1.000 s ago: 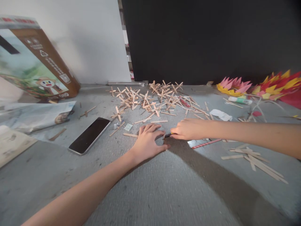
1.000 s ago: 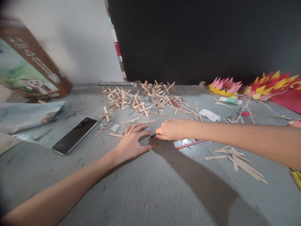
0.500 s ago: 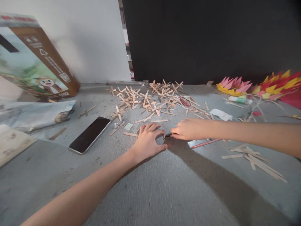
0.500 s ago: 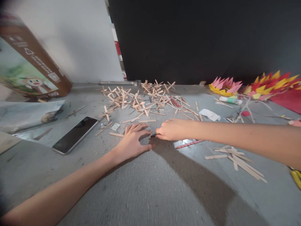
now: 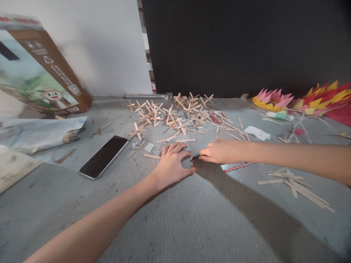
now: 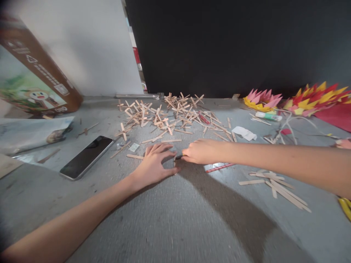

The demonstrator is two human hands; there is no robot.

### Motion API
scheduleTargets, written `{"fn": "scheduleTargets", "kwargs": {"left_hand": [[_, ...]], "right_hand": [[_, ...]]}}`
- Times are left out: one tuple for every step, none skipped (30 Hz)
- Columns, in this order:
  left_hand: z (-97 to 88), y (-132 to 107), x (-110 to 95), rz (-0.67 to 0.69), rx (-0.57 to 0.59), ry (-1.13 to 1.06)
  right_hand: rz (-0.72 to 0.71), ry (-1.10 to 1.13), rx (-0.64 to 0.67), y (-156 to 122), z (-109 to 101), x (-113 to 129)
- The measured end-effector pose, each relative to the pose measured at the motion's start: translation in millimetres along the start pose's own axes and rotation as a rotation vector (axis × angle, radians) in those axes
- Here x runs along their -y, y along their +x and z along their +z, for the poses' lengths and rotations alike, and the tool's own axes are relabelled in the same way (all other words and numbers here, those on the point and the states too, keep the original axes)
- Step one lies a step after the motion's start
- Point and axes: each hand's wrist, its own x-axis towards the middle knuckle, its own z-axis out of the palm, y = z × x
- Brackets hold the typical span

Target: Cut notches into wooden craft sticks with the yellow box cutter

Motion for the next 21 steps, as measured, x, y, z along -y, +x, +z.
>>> {"fn": "scheduleTargets", "kwargs": {"left_hand": [[0.2,-0.1,0.1,0.001,0.0,0.0],[0.4,-0.1,0.2,0.001,0.0,0.0],[0.4,0.0,0.2,0.0,-0.001,0.0],[0.3,0.2,0.1,-0.001,-0.001,0.0],[0.1,0.5,-0.2,-0.003,-0.001,-0.001],[-0.4,0.8,-0.5,-0.006,0.002,-0.001],[-0.9,1.1,-0.9,-0.01,0.007,-0.001],[-1.4,1.3,-1.3,-0.015,0.011,-0.001],[-1.8,1.3,-1.5,-0.018,0.015,-0.001],[-2.0,1.2,-1.7,-0.019,0.018,-0.001],[-2.1,0.9,-1.6,-0.018,0.019,-0.001],[-1.9,0.6,-1.5,-0.015,0.014,0.001],[-1.5,0.3,-1.3,-0.009,0.009,0.002],[-1.0,0.1,-1.0,-0.002,0.004,0.004],[-0.5,0.0,-0.7,0.005,0.001,0.007],[0.1,0.1,-0.4,0.01,0.0,0.009],[0.5,0.4,-0.2,0.012,-0.001,0.011],[0.8,1.0,-0.1,0.012,-0.001,0.012],[1.0,1.6,0.0,0.01,0.001,0.015],[1.1,2.3,0.1,0.009,0.002,0.018],[1.1,3.0,0.3,0.01,0.005,0.022]], "right_hand": [[0.004,0.016,-0.003,0.0,0.3,-0.3],[0.007,0.026,-0.004,0.0,0.6,-0.5],[0.008,0.03,-0.004,-0.1,0.8,-0.5],[0.006,0.026,-0.005,-0.2,1.0,-0.4],[-0.002,0.012,-0.007,-0.4,1.2,-0.2],[-0.012,-0.012,-0.013,-0.6,1.5,0.0],[-0.026,-0.044,-0.02,-0.7,1.8,0.1],[-0.045,-0.082,-0.029,-0.7,2.2,0.0],[-0.064,-0.122,-0.039,-0.5,2.6,-0.1],[-0.082,-0.16,-0.048,0.0,2.8,-0.5],[-0.1,-0.193,-0.053,0.8,2.7,-0.9],[-0.12,-0.221,-0.056,1.9,2.3,-1.5],[-0.139,-0.244,-0.055,3.1,1.3,-2.0],[-0.152,-0.261,-0.053,4.5,-0.3,-2.4],[-0.159,-0.269,-0.046,6.0,-2.7,-2.6],[-0.165,-0.269,-0.03,7.5,-5.8,-2.5],[-0.167,-0.264,-0.01,9.0,-9.7,-2.1],[-0.167,-0.256,0.014,10.6,-14.4,-1.3],[-0.168,-0.246,0.043,12.3,-19.8,-0.1],[-0.169,-0.239,0.072,14.3,-25.7,1.5],[-0.165,-0.234,0.097,16.7,-32.1,3.4]]}}
